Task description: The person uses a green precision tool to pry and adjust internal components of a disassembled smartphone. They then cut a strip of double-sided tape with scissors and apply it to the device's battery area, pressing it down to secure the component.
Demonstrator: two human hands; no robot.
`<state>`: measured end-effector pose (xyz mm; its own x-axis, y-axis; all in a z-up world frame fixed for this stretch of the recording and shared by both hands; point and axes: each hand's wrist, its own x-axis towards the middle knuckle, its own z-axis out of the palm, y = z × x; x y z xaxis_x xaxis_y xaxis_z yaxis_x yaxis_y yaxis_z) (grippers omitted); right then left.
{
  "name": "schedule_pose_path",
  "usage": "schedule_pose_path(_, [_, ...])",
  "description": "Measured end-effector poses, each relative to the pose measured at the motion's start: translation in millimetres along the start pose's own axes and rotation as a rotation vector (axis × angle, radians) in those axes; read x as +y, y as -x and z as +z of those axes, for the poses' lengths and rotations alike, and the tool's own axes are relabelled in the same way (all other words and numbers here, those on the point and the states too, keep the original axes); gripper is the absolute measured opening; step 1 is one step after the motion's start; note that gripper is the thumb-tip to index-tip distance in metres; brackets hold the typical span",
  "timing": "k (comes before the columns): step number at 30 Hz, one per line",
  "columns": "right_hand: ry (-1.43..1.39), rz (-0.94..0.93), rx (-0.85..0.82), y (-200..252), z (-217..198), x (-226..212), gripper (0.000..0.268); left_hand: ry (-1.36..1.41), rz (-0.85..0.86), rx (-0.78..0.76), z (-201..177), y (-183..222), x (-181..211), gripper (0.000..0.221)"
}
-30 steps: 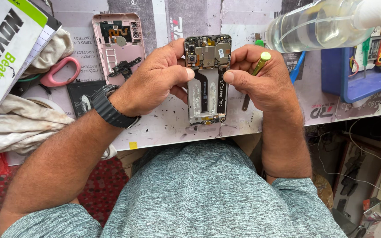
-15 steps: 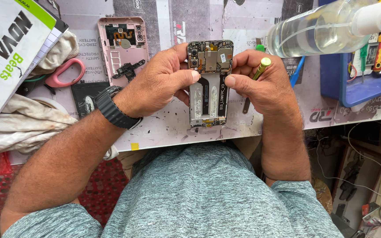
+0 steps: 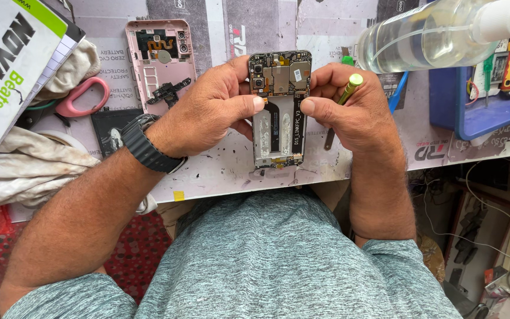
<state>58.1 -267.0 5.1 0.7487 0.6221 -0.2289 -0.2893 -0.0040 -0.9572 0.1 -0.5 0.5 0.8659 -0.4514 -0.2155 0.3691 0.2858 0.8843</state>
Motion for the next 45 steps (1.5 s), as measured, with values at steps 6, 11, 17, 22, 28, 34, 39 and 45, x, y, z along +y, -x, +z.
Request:
schedule_pose_path(6, [-0.007,-0.015,-0.011,0.3,0.8,-0.9,0.023,0.029,-0.018,0.001,-0.1,1.1,1.9,0.046])
schedule_pose_path(11, [-0.043,0.015,-0.016,0.3,-0.6,-3.0,0.022,0.041,-0.034,0.002,0.4,1.4,3.6,0.044])
schedule_pose_path(17, [-0.101,0.056,0.038,1.8,-1.2,-1.7,0.022,0.07,-0.059,-0.004,1.5,0.5,3.2,0.042])
schedule_pose_path(22, [-0.124,0.044,0.029,1.1,-1.1,-0.8,0.022,0.045,-0.079,-0.011,2.3,0.3,4.6,0.042])
schedule_pose_path(28, [-0.077,0.033,0.007,1.7,-0.2,-3.5,0.02,0.025,-0.078,-0.015,2.4,-0.2,5.1,0.039])
schedule_pose_path(34, [-0.056,0.027,-0.005,1.5,-1.0,-3.6,0.019,0.033,-0.066,-0.027,1.6,0.2,3.6,0.041])
schedule_pose_path(39, [-0.037,0.01,-0.027,0.2,-1.7,-2.8,0.018,0.057,-0.069,-0.008,0.7,0.6,0.8,0.039])
schedule_pose_path(45, [0.01,-0.029,-0.05,2.4,-8.3,2.0,0.016,0.088,-0.041,-0.032,-2.1,0.4,-4.8,0.042])
